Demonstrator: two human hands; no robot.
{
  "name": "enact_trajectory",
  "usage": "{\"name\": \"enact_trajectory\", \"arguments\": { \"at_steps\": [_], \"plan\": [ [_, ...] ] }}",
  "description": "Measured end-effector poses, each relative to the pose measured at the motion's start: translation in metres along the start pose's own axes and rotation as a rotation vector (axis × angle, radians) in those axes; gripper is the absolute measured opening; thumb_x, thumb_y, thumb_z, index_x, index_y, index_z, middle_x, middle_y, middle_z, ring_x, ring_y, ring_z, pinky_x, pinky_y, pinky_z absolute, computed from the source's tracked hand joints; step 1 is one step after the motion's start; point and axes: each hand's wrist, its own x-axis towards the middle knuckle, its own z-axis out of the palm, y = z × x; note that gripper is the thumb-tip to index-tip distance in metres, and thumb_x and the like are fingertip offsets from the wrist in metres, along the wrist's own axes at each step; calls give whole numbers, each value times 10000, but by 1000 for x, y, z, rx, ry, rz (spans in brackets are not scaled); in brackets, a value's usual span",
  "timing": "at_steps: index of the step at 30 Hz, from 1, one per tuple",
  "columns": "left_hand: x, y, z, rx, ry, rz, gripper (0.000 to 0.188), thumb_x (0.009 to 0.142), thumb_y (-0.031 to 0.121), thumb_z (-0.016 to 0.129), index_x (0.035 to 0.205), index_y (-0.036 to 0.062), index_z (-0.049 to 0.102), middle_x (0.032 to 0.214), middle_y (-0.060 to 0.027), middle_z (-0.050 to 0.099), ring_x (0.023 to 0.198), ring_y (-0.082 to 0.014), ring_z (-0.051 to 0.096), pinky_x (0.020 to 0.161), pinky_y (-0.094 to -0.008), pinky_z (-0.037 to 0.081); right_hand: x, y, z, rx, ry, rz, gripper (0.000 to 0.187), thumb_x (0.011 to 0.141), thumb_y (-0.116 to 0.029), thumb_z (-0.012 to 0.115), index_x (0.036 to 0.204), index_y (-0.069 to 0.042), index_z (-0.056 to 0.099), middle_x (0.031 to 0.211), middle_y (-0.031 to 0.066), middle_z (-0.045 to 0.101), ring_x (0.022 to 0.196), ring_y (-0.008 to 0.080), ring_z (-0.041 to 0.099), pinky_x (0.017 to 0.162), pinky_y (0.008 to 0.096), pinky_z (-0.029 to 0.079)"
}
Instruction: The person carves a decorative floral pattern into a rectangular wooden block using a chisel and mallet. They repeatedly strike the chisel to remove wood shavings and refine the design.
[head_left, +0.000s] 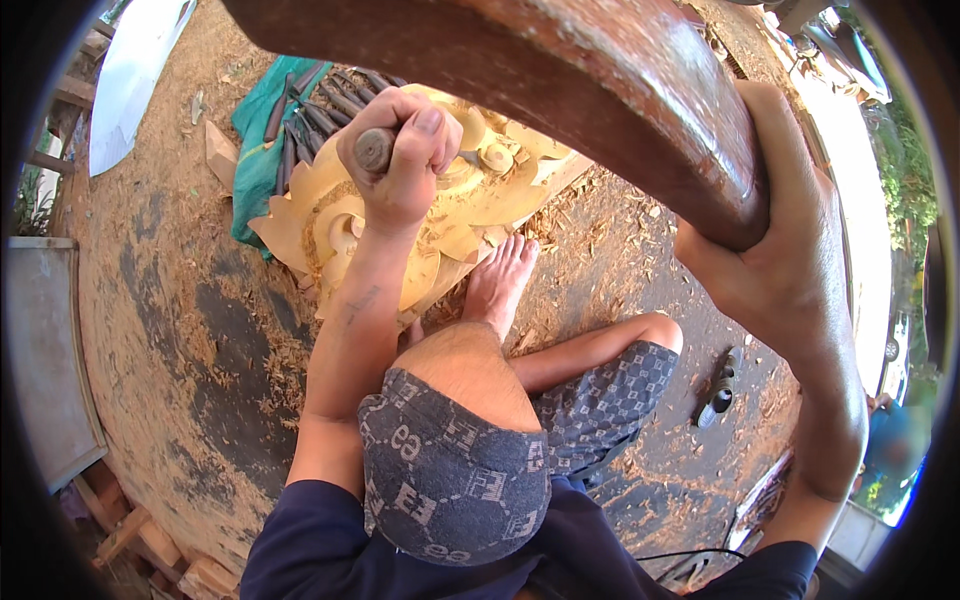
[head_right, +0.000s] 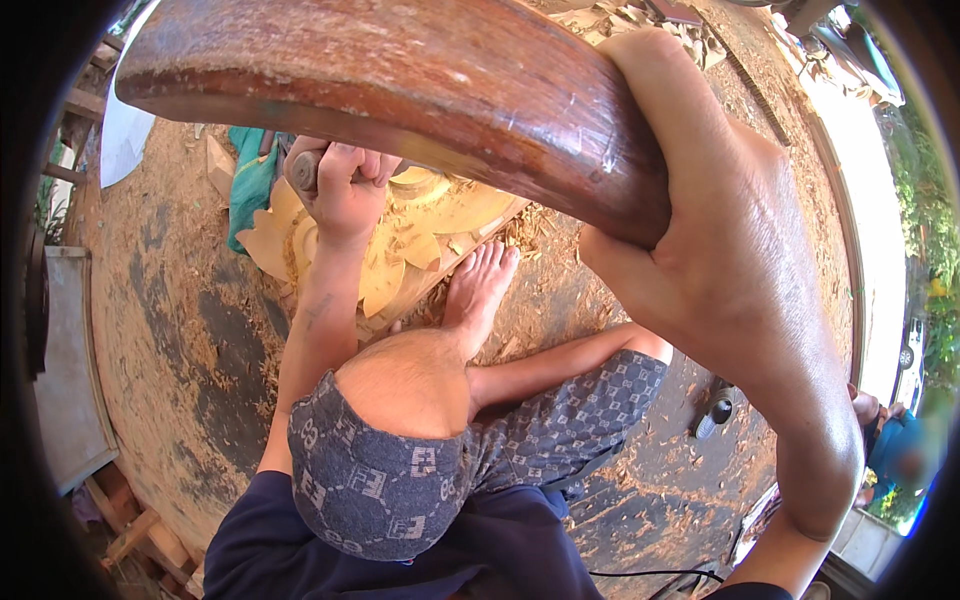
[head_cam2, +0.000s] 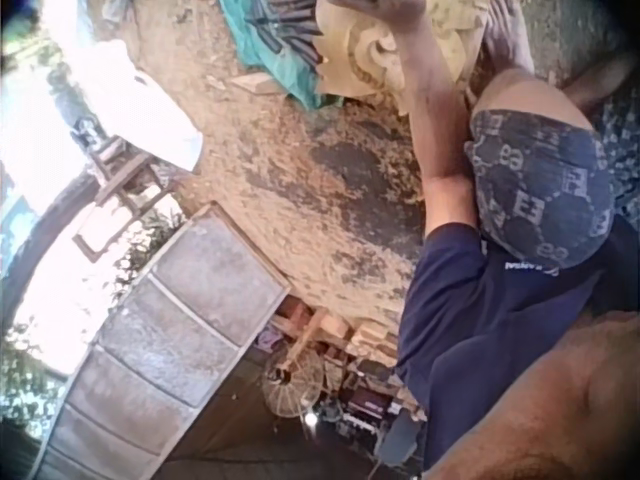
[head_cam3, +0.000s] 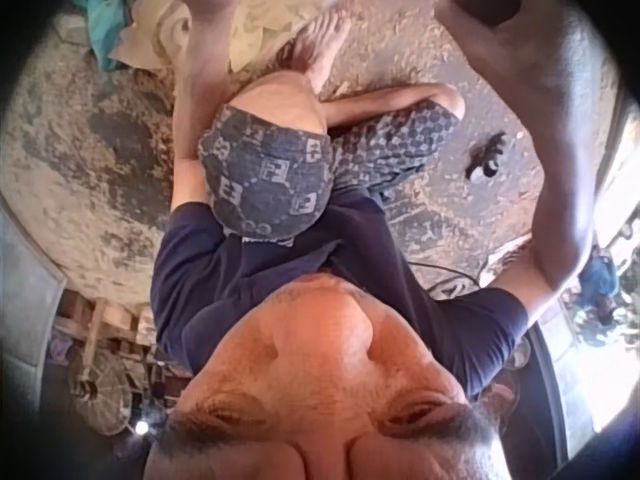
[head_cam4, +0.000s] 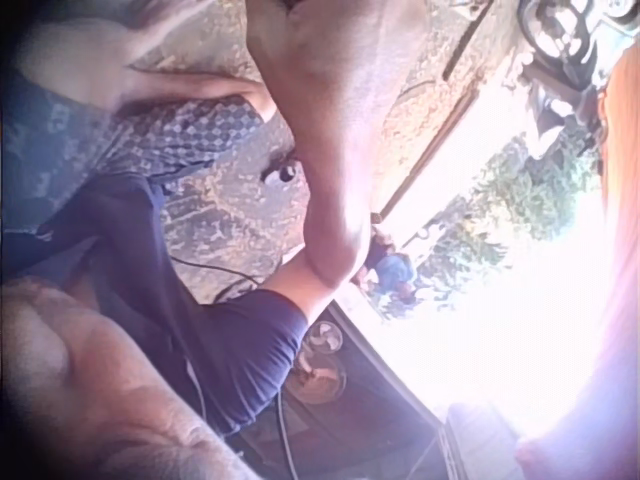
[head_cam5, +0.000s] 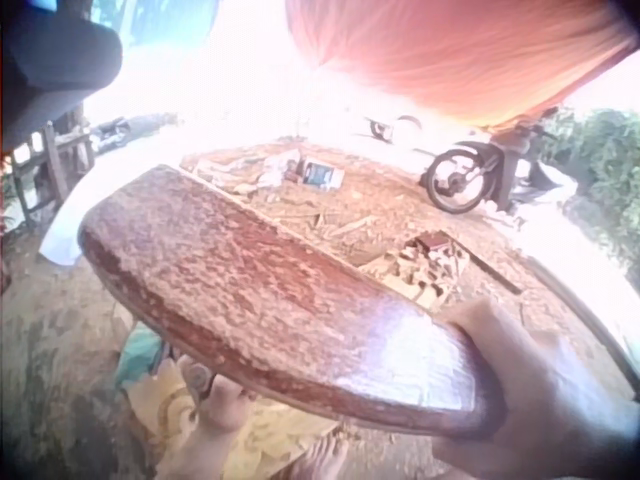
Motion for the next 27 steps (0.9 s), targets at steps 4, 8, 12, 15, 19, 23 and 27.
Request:
{"name": "enact_trajectory", "arguments": {
  "at_steps": [4, 8, 12, 15, 19, 23, 27],
  "plan": [
    [1, 3, 5, 56, 26, -5, 223, 955, 27, 579, 736, 9, 542, 606, -20, 515, 497, -90, 454, 464, -267, 353, 2, -1, -2, -35, -32, 9, 783, 722, 43, 714, 1463, -25, 472, 1087, 140, 646, 1000, 227, 668, 876, 345, 528],
    [0, 1, 3, 7, 21, 0, 203, 954, 21, 582, 753, -2, 565, 604, -21, 519, 499, -87, 460, 467, -269, 368, 4, 5, -6, -70, -51, 67, 810, 725, 22, 743, 1486, -21, 467, 1153, 167, 667, 1035, 234, 684, 897, 355, 537],
    [2, -1, 9, 49, 26, 30, 188, 956, 19, 586, 771, -11, 583, 604, -18, 520, 499, -83, 463, 469, -274, 381, 1, 11, -6, -169, 48, -67, 807, 736, 6, 756, 1490, -18, 468, 1169, 176, 685, 1069, 236, 695, 918, 362, 541],
    [0, -2, 11, 65, 28, 40, 185, 956, 20, 588, 774, -13, 589, 605, -16, 519, 499, -81, 464, 469, -277, 388, 1, 14, -5, -169, 63, -80, 796, 732, 7, 759, 1475, -24, 473, 1156, 179, 686, 1060, 253, 695, 907, 372, 541],
    [2, -2, 11, 72, 19, 43, 184, 953, 25, 591, 774, -13, 595, 604, -15, 517, 498, -80, 462, 470, -277, 396, 2, 14, -6, -161, 51, -77, 782, 728, 9, 763, 1455, -33, 480, 1138, 182, 686, 1048, 275, 695, 893, 386, 542],
    [1, -4, 12, 97, 24, 52, 189, 955, 28, 591, 770, -10, 593, 607, -14, 521, 500, -79, 462, 469, -274, 395, 1, 15, -5, -162, 32, -73, 767, 723, 10, 767, 1436, -42, 488, 1121, 186, 686, 1036, 298, 696, 879, 400, 543],
    [2, -6, 4, 80, 8, 46, 156, 959, 39, 613, 812, -12, 605, 620, -18, 534, 505, -89, 482, 467, -282, 405, 6, 16, 0, -159, -2, -82, 753, 718, 11, 770, 1416, -51, 495, 1103, 189, 686, 1023, 320, 696, 864, 414, 544]
  ]
}}
